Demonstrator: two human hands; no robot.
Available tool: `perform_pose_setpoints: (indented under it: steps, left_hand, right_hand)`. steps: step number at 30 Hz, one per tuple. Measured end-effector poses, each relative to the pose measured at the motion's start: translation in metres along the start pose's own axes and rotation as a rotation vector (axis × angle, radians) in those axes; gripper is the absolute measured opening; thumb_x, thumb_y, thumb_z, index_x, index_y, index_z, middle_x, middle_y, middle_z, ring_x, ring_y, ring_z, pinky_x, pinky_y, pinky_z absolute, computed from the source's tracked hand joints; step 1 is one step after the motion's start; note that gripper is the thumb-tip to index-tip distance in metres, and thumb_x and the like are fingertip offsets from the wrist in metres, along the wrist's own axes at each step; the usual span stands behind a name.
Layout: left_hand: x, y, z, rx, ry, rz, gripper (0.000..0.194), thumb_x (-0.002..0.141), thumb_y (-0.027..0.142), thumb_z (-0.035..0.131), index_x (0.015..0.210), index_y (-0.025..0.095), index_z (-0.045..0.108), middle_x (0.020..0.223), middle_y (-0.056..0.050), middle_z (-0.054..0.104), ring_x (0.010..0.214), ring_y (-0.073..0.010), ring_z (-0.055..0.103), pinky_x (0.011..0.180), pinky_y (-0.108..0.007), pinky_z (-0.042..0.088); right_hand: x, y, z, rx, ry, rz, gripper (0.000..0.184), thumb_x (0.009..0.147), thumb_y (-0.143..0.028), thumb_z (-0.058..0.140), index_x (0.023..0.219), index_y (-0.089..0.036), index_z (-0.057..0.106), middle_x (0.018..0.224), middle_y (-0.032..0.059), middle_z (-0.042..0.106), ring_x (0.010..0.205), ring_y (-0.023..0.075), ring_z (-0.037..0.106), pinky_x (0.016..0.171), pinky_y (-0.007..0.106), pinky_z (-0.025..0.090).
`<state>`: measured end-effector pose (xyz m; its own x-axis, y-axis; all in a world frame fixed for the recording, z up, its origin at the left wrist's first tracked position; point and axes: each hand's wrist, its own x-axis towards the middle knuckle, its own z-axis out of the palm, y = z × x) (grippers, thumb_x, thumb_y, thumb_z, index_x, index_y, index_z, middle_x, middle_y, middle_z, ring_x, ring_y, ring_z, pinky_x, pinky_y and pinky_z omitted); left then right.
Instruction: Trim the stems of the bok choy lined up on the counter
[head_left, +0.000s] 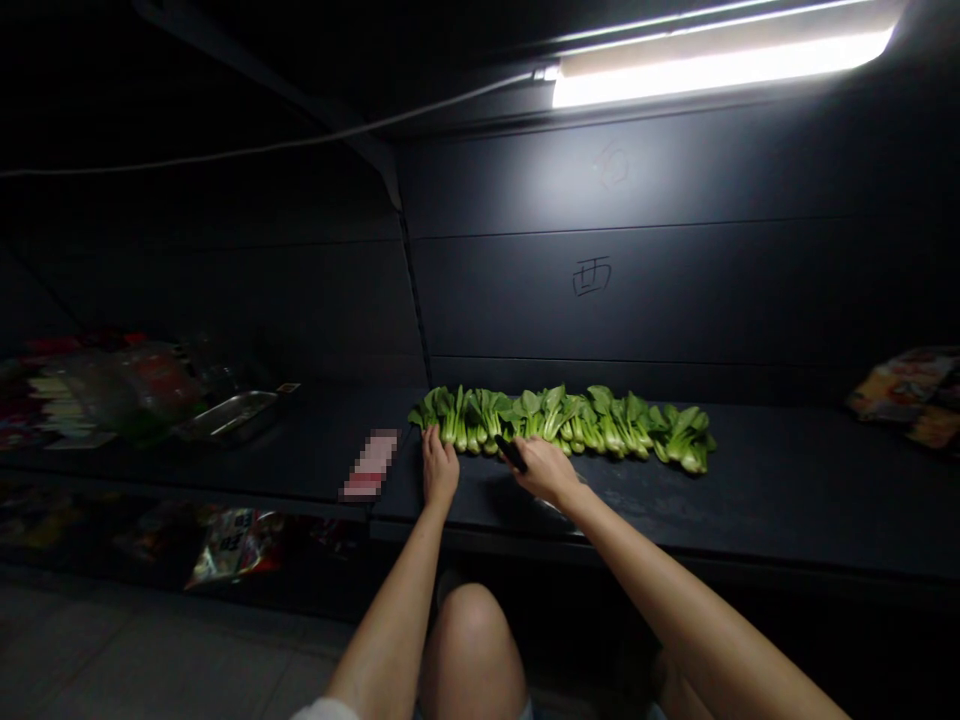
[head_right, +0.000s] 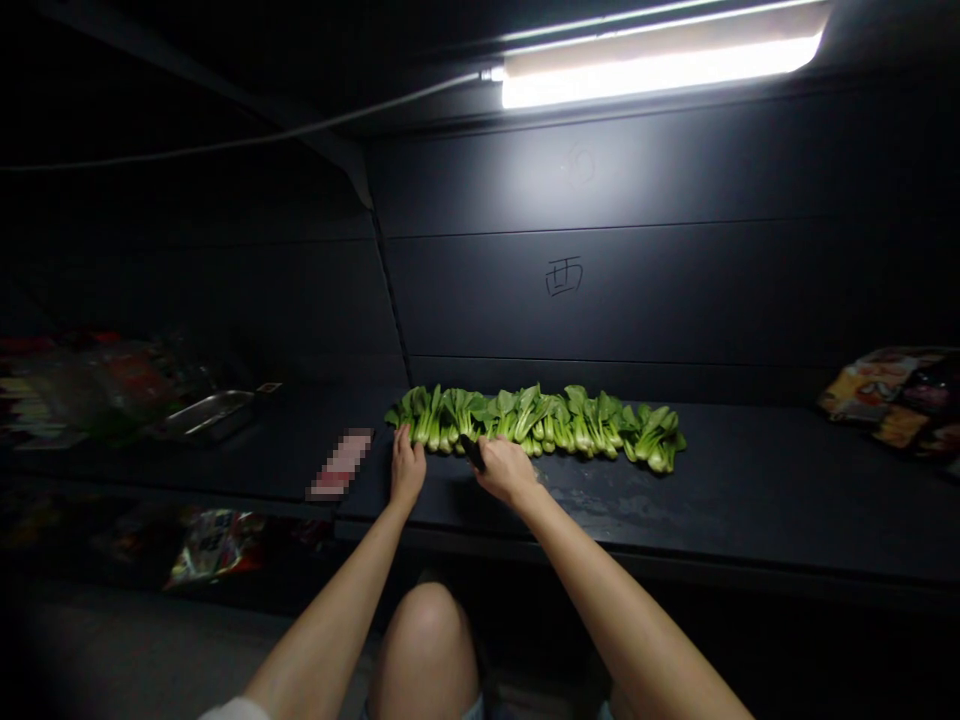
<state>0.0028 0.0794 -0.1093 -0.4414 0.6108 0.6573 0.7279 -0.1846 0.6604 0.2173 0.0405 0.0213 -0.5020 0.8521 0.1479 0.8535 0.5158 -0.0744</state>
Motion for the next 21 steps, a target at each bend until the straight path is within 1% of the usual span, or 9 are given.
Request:
perform_pose_setpoints:
  steps: [5, 8, 11, 18, 21]
  left_hand:
    - [0.000, 0.005, -0.004, 0.019, -0.021, 0.005, 0.044, 0.089, 0.021, 0.037, 0.133, 0.016, 0.043, 0.141, -0.016, 0.045, 0.140, -0.0242, 0.029, 0.115, -0.045, 0.029]
    - [0.000, 0.006, -0.004, 0.019, -0.031, 0.008, 0.044, 0.089, 0.021, 0.037, 0.133, 0.015, 0.043, 0.142, -0.017, 0.044, 0.140, -0.0244, 0.029, 0.115, -0.046, 0.028]
    - [0.001, 0.006, -0.005, 0.024, -0.051, 0.006, 0.044, 0.089, 0.021, 0.037, 0.132, 0.013, 0.044, 0.142, -0.018, 0.043, 0.141, -0.0251, 0.028, 0.115, -0.047, 0.027]
    - [0.003, 0.005, -0.004, 0.043, -0.062, 0.010, 0.045, 0.088, 0.021, 0.037, 0.132, 0.012, 0.044, 0.141, -0.019, 0.044, 0.141, -0.0255, 0.028, 0.115, -0.046, 0.027]
    - [0.003, 0.005, -0.005, 0.057, -0.062, 0.031, 0.045, 0.088, 0.022, 0.037, 0.132, 0.012, 0.044, 0.140, -0.019, 0.045, 0.140, -0.0253, 0.030, 0.115, -0.046, 0.027]
  right_hand:
    - [-0.006, 0.009, -0.002, 0.005, 0.007, -0.019, 0.030, 0.094, -0.039, 0.041, 0.104, -0.018, 0.060, 0.095, 0.0099, 0.069, 0.095, 0.0208, 0.062, 0.075, 0.025, 0.040]
    - [-0.009, 0.019, -0.003, -0.010, 0.012, -0.026, 0.029, 0.093, -0.035, 0.041, 0.104, -0.017, 0.061, 0.097, 0.0109, 0.069, 0.096, 0.0210, 0.061, 0.078, 0.026, 0.039]
    - [-0.013, 0.031, -0.002, -0.024, 0.007, -0.004, 0.029, 0.094, -0.033, 0.040, 0.104, -0.017, 0.061, 0.097, 0.0111, 0.069, 0.095, 0.0209, 0.061, 0.076, 0.026, 0.039]
    - [-0.022, 0.046, -0.001, -0.046, 0.028, -0.005, 0.032, 0.094, -0.038, 0.039, 0.108, -0.017, 0.059, 0.097, 0.0106, 0.069, 0.095, 0.0216, 0.061, 0.073, 0.026, 0.039]
    - [-0.027, 0.053, -0.003, -0.061, 0.017, -0.004, 0.033, 0.094, -0.037, 0.039, 0.110, -0.016, 0.059, 0.099, 0.0115, 0.069, 0.094, 0.0214, 0.061, 0.074, 0.026, 0.039]
